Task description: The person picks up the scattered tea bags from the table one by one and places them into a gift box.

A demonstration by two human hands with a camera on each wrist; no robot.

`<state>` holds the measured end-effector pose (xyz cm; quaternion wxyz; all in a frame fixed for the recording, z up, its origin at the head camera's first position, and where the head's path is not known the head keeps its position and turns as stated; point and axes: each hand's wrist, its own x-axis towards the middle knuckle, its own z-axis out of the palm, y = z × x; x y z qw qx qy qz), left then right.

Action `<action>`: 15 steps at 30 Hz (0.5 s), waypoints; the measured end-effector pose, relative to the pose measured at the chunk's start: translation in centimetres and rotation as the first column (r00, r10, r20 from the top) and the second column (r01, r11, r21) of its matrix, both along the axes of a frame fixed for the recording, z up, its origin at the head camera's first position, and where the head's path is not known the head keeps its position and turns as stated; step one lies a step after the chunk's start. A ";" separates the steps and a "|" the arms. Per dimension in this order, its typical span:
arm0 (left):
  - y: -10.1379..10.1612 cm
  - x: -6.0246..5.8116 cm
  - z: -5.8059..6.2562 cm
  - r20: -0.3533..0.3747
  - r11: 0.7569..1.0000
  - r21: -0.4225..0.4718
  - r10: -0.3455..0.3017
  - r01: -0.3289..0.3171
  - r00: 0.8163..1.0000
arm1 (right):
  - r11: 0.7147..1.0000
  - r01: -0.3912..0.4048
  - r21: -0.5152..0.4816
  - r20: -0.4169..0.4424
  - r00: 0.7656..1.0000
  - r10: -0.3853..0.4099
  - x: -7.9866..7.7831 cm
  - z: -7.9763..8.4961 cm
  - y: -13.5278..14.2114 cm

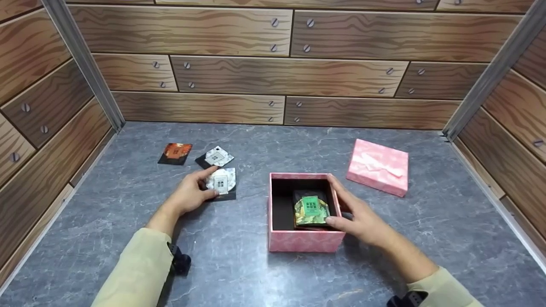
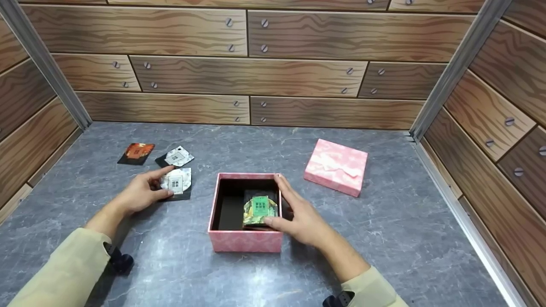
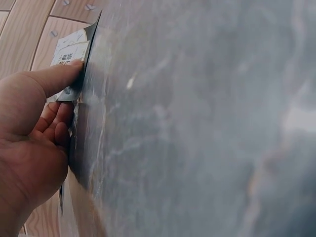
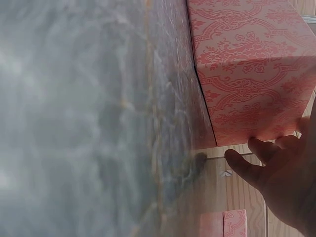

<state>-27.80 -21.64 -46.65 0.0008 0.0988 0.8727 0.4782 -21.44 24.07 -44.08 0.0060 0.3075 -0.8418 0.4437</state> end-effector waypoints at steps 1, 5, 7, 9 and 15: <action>0.0 0.0 0.0 -0.001 1.000 -0.002 0.000 0.000 1.000 | 1.000 0.002 0.002 0.003 1.000 -0.002 0.0 0.0 0.0; 0.0 0.0 -0.1 -0.011 1.000 -0.006 0.004 -0.004 1.000 | 1.000 0.006 0.013 0.004 1.000 -0.006 0.0 0.0 0.1; 0.0 -0.1 -0.1 -0.014 1.000 0.002 0.008 -0.008 1.000 | 1.000 0.015 0.020 0.008 1.000 -0.015 0.0 0.0 0.1; 0.0 0.0 -0.1 -0.015 1.000 0.018 0.014 -0.014 1.000 | 1.000 0.019 0.024 0.010 1.000 -0.019 0.0 0.0 0.2; 0.1 0.2 0.4 -0.022 0.994 0.101 0.032 -0.030 0.999 | 0.999 0.026 0.027 0.022 0.999 -0.026 0.0 0.1 0.1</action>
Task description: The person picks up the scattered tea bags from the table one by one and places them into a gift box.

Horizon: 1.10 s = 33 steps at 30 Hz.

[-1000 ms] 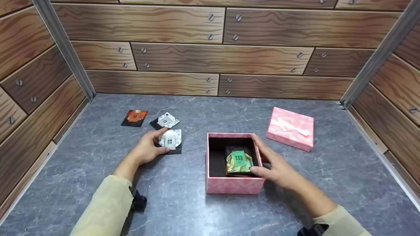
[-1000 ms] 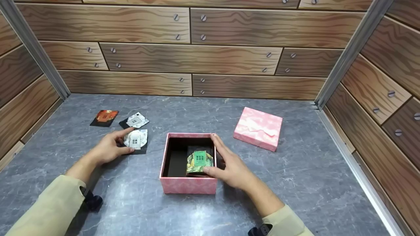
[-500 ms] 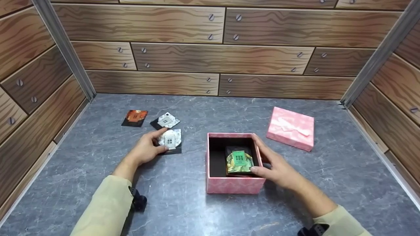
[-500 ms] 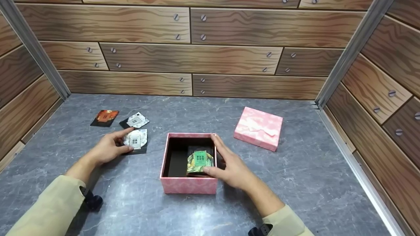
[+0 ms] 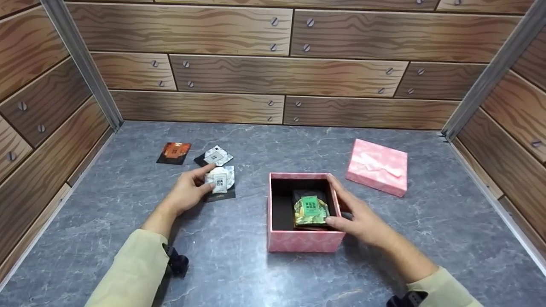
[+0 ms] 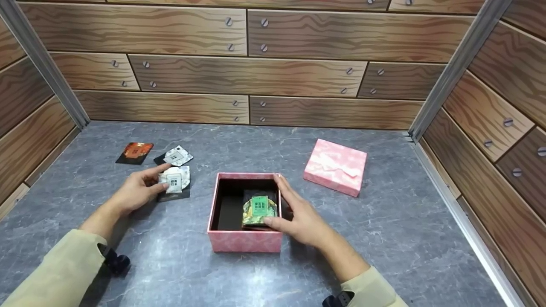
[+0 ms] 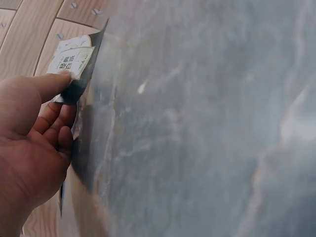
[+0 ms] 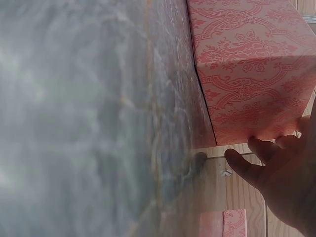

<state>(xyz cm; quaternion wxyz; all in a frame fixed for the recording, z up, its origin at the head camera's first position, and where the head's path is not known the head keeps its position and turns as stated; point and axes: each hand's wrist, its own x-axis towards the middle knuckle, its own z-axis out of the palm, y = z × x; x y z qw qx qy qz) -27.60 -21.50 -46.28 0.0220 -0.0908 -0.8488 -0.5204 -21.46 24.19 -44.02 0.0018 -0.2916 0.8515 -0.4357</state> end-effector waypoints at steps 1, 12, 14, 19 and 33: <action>0.0 0.1 0.2 -0.001 1.000 0.012 0.001 -0.001 1.000 | 1.000 0.000 -0.001 0.001 1.000 0.000 0.0 0.0 0.0; 1.4 1.1 3.6 -0.063 0.998 0.058 -0.034 0.037 0.997 | 0.998 -0.038 -0.051 0.011 0.999 0.038 -0.1 0.0 -0.1; 2.0 1.4 4.6 -0.069 0.996 0.069 -0.048 0.053 0.996 | 0.998 -0.040 -0.052 0.006 0.999 0.040 0.0 0.0 -0.1; 3.9 2.2 6.9 -0.094 0.990 0.097 -0.097 0.106 0.991 | 0.998 -0.034 -0.046 -0.002 0.999 0.034 0.0 -0.1 -0.1; 9.1 4.1 10.1 -0.219 0.964 0.032 -0.252 0.265 0.943 | 0.999 -0.024 -0.020 -0.028 0.999 0.024 -0.1 -0.2 0.0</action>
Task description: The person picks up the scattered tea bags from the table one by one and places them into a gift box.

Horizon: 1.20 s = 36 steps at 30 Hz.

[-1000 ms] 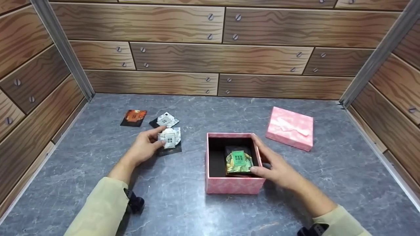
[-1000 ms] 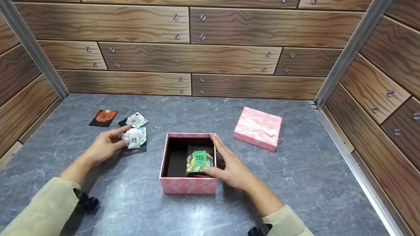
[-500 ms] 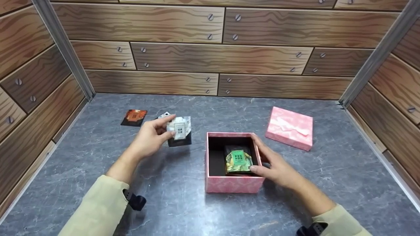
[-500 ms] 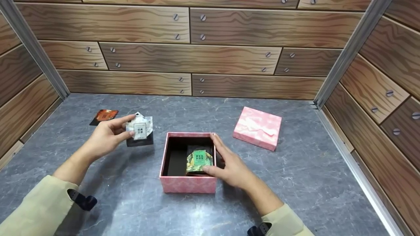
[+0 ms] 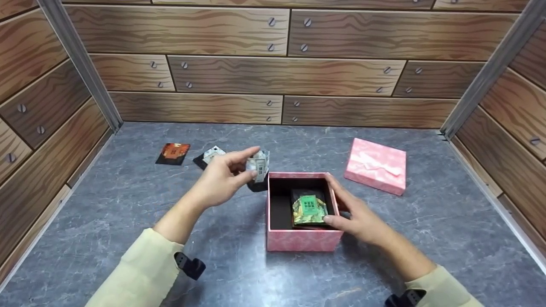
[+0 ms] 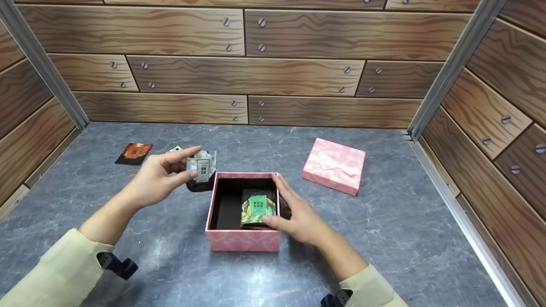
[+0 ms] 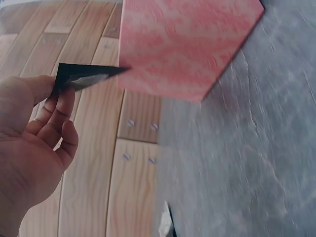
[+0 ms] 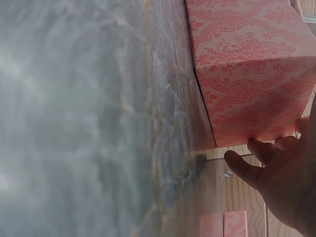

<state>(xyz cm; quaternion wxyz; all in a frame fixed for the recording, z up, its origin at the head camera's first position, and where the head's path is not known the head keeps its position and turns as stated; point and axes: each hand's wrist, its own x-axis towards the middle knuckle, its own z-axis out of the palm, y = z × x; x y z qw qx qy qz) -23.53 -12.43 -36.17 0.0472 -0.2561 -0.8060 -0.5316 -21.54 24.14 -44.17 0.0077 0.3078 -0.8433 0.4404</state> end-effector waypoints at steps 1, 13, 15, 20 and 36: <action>0.2 0.1 0.1 -0.017 1.000 -0.015 0.003 -0.003 1.000 | 1.000 0.002 0.002 -0.002 1.000 -0.002 0.0 0.0 0.0; 0.8 0.6 1.5 -0.181 0.993 -0.072 0.077 -0.091 0.981 | 1.000 0.000 0.003 -0.002 1.000 0.000 0.0 0.2 0.0; 1.0 0.6 1.6 -0.185 0.995 -0.053 0.072 -0.083 0.980 | 1.000 0.004 0.008 -0.001 1.000 -0.004 0.0 0.2 0.0; 2.5 0.7 1.3 -0.121 1.000 -0.022 0.018 -0.021 0.993 | 1.000 -0.003 -0.005 0.012 1.000 0.003 0.0 0.2 0.0; 8.0 0.7 -1.4 -0.089 0.952 -0.275 -0.161 0.131 0.983 | 0.998 -0.041 -0.043 0.031 0.999 0.042 0.0 0.0 0.0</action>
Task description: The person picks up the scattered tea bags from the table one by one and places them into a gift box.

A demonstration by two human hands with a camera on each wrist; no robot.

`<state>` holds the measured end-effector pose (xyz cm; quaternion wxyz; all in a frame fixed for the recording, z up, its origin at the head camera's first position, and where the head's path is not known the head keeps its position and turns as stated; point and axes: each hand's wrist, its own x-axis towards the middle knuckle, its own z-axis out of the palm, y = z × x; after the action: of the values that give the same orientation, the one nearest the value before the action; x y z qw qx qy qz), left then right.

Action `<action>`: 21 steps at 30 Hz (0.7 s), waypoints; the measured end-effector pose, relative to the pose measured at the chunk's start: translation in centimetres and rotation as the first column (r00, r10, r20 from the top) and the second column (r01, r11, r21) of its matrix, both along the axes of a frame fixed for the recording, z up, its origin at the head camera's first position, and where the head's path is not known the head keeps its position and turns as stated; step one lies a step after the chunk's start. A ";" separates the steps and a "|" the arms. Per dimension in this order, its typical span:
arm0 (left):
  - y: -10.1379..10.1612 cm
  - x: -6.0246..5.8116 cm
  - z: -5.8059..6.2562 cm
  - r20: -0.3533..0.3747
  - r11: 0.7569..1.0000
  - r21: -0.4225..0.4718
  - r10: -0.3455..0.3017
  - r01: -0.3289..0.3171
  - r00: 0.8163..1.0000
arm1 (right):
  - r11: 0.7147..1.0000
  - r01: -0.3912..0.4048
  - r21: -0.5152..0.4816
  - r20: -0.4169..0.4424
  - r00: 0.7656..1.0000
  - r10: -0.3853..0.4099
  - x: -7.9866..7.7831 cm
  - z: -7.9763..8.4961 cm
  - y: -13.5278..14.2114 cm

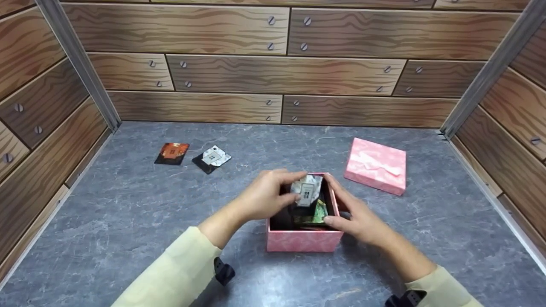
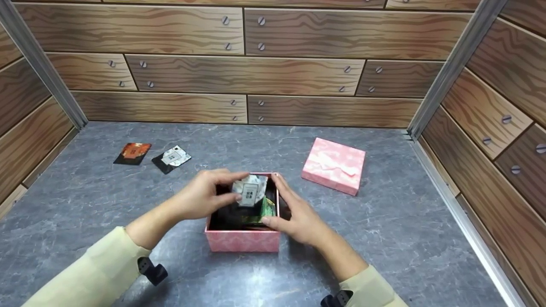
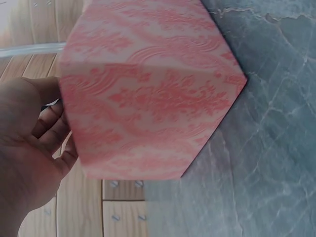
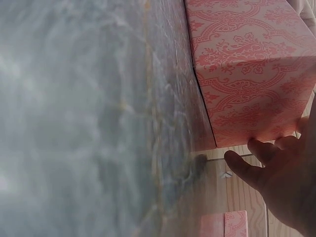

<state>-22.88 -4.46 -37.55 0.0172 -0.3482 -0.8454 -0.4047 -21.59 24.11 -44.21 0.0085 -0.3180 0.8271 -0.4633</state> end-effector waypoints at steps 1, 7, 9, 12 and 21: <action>0.2 0.0 -0.2 -0.009 1.000 -0.008 -0.007 0.007 1.000 | 1.000 -0.001 -0.001 0.001 1.000 0.001 0.0 0.0 0.0; 1.0 -0.3 -0.7 -0.038 0.996 -0.081 -0.030 0.026 0.999 | 1.000 0.011 0.014 -0.003 1.000 -0.011 0.1 0.0 -0.1; 1.2 -0.4 -0.9 -0.054 0.993 -0.113 -0.036 0.030 0.998 | 1.000 0.017 0.021 -0.001 1.000 -0.017 0.2 0.1 -0.1; 1.5 -0.5 -1.0 -0.080 0.986 -0.163 -0.041 0.027 0.996 | 1.000 0.019 0.022 0.003 1.000 -0.019 0.2 0.1 -0.1; 2.5 -0.8 -1.1 -0.205 0.933 -0.357 -0.029 -0.047 0.978 | 1.000 0.002 -0.001 -0.004 1.000 -0.002 0.0 -0.1 -0.1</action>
<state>-23.68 -1.96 -38.64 0.0428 -0.3817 -0.9004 -0.2043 -21.57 24.05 -44.30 0.0064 -0.3179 0.8273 -0.4631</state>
